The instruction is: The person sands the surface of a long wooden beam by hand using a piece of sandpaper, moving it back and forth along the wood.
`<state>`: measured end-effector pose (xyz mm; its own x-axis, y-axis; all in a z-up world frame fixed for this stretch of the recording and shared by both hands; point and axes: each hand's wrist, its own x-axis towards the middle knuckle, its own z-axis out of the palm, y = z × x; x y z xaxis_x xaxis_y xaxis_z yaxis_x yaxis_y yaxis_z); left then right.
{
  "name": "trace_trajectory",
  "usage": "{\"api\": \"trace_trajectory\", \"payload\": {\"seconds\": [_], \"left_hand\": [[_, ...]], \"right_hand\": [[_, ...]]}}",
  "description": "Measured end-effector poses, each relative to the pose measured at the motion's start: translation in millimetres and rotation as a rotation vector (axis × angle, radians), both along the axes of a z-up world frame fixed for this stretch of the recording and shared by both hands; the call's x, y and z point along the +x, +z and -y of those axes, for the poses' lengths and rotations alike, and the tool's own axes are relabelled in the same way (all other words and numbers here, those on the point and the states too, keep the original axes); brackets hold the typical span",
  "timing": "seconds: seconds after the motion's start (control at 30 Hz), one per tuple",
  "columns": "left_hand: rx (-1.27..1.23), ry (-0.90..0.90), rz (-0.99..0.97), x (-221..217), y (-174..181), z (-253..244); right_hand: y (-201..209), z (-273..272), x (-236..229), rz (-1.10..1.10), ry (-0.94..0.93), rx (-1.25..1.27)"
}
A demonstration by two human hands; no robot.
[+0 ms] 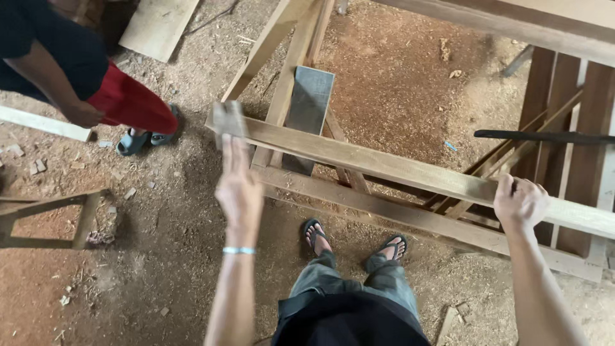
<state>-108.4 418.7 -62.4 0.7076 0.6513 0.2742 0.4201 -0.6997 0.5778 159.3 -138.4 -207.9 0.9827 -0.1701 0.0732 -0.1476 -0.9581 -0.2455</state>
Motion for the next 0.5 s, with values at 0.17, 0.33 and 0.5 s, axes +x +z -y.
{"api": "trace_trajectory", "payload": {"seconds": [0.17,0.33,0.5], "left_hand": [[0.132,-0.468,-0.268,23,-4,127],[0.004,-0.557,-0.366,14,-6,111],[0.063,-0.062,-0.311,-4,18,-19]], "right_hand": [[8,-10,2,-0.004,0.072,-0.182],[21,-16,-2,-0.069,0.042,-0.174],[22,-18,-6,-0.042,0.052,-0.191]]}}
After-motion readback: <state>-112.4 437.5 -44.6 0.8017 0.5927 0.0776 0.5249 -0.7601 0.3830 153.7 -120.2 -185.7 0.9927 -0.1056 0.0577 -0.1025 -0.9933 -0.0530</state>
